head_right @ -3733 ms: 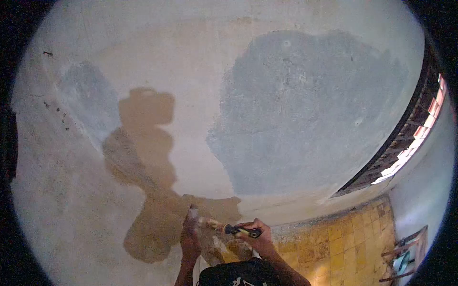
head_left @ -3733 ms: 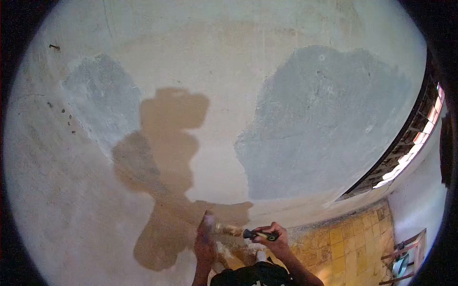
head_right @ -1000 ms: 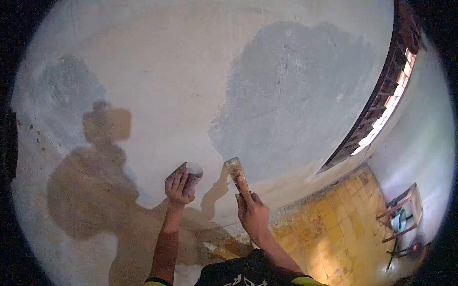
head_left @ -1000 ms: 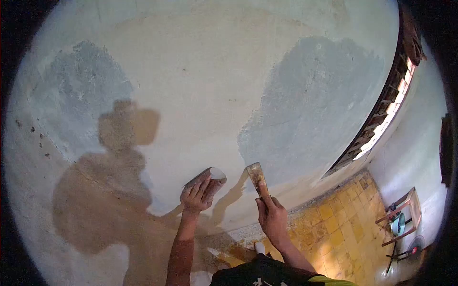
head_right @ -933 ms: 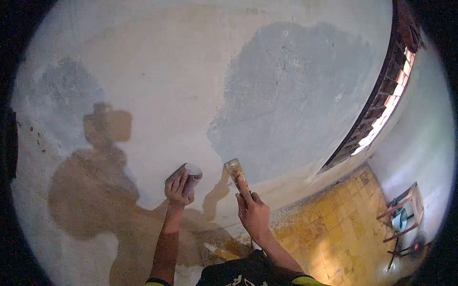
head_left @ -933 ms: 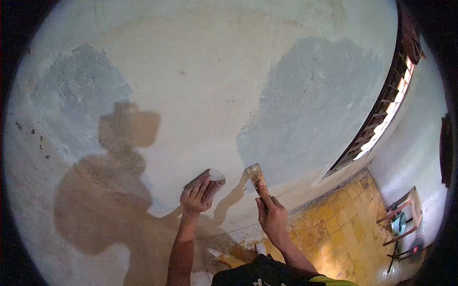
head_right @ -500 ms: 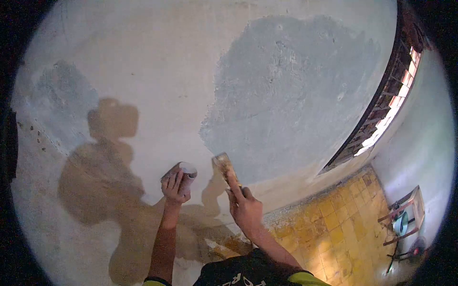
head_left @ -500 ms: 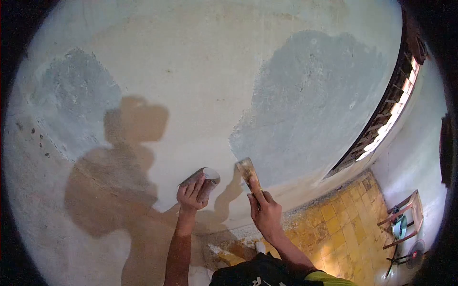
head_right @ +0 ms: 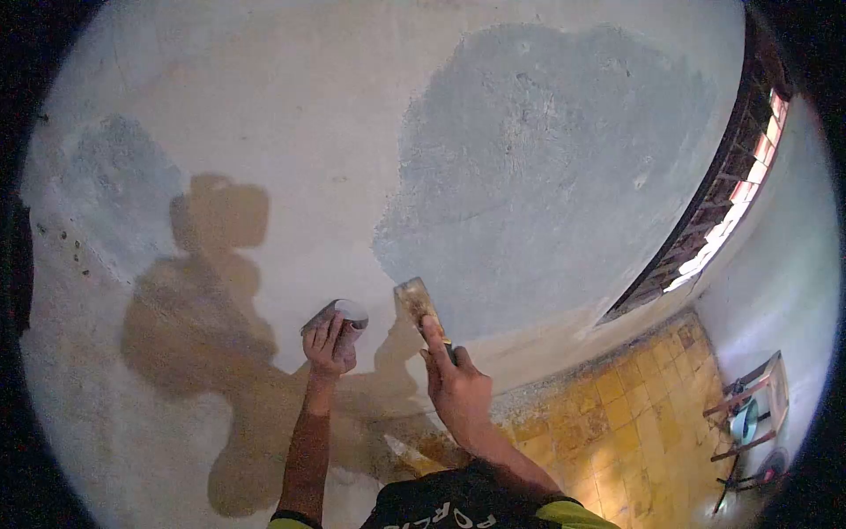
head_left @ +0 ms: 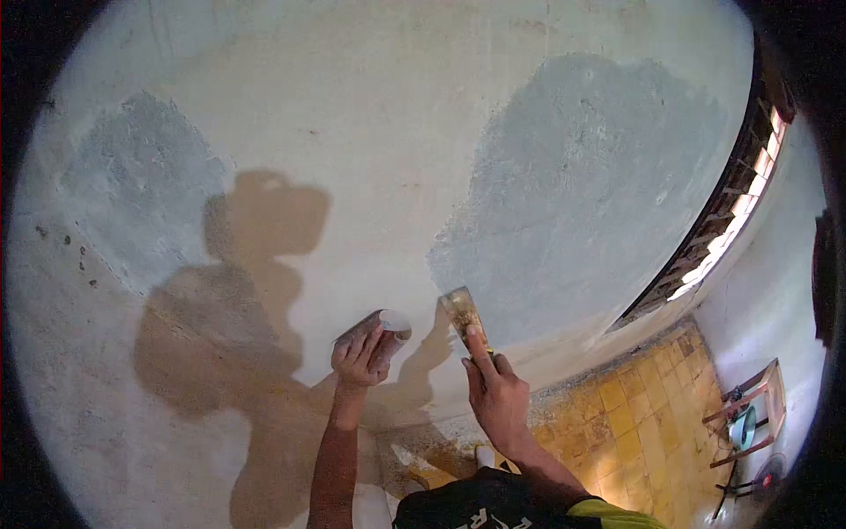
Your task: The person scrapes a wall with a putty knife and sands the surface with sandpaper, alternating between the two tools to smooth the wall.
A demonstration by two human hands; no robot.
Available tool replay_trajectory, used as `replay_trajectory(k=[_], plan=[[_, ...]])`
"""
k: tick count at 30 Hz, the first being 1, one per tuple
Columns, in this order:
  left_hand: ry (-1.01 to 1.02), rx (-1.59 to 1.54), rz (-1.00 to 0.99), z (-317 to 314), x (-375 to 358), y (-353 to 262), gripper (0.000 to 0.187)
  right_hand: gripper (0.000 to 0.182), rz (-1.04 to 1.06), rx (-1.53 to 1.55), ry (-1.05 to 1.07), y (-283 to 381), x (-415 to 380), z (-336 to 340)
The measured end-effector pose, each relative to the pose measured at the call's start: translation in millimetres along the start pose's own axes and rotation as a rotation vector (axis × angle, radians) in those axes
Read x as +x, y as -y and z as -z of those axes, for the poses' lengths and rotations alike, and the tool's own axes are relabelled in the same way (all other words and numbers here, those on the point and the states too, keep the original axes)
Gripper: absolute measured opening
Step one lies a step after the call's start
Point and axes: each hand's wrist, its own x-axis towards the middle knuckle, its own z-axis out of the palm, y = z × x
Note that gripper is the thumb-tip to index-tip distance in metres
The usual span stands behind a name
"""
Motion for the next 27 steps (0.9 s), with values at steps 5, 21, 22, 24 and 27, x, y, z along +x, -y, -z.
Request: replay_trajectory(k=[5, 21, 22, 24, 27], plan=[[-0.018, -0.032, 0.055, -4, -4, -3, 0.042, 0.059, -0.055, -0.001, 0.014, 3, 3, -4], [0.09, -0.081, 0.081, -3, -11, -3, 0.045, 0.056, -0.097, 0.009, 0.026, 15, 3, 7], [0.07, -0.061, 0.052, 2, 0, -5, 0.045, 0.056, -0.094, 0.009, 0.02, 13, -1, 6], [0.038, -0.037, 0.024, -1, 7, -3, 0.046, 0.055, -0.133, -0.004, 0.046, 7, -3, -2], [0.057, -0.065, 0.05, -3, 2, -4, 0.046, 0.059, -0.033, 0.025, -0.076, 5, 5, -15]])
